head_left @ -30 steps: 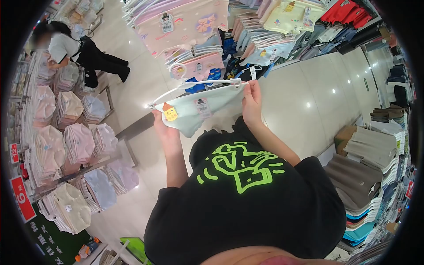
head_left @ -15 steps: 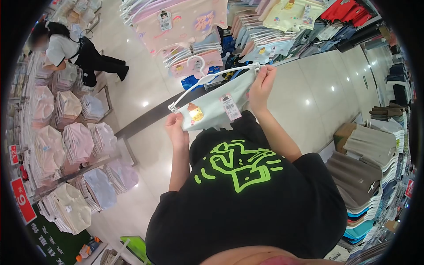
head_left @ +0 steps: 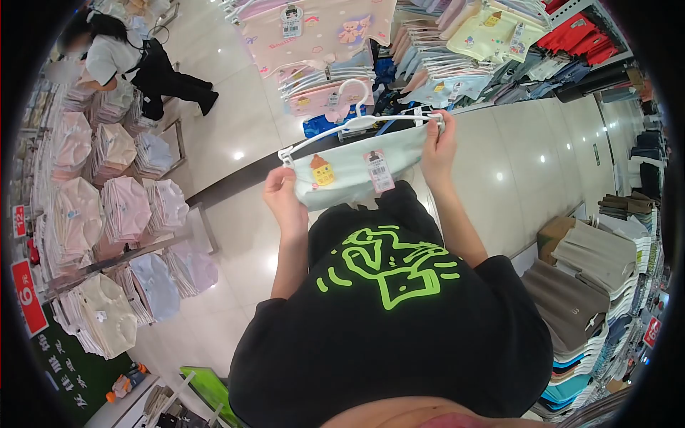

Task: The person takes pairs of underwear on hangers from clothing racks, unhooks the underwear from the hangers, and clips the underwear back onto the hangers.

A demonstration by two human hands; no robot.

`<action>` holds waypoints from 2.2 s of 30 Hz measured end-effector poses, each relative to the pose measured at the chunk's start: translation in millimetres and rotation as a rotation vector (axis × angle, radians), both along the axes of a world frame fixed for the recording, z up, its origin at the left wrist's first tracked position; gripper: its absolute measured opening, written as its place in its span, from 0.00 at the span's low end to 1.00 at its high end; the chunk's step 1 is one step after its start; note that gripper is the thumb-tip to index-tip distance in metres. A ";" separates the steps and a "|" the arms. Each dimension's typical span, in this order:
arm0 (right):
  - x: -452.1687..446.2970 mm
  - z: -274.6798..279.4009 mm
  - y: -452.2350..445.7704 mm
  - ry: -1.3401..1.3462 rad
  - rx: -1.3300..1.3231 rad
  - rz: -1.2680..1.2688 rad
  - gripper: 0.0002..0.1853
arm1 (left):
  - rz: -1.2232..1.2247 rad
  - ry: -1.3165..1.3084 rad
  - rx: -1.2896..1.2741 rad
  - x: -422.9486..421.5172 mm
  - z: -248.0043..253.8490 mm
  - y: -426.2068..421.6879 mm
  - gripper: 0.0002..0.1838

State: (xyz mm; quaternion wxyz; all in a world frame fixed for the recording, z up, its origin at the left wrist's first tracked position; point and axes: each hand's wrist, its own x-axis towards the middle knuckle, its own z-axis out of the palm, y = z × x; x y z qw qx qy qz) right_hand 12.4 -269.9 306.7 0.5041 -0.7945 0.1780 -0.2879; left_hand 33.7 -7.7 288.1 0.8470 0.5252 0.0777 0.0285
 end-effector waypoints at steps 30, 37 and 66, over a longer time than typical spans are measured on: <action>-30.1 -28.8 -5.9 0.408 -0.712 0.435 0.13 | -0.046 -0.404 0.720 10.0 36.9 -41.7 0.07; -9.4 69.1 83.4 -0.137 -0.174 0.504 0.14 | -0.206 -0.421 0.752 -0.3 42.7 -49.2 0.08; -0.3 59.7 67.0 -0.134 0.256 0.668 0.07 | -0.390 -0.263 0.120 4.8 51.2 -44.8 0.07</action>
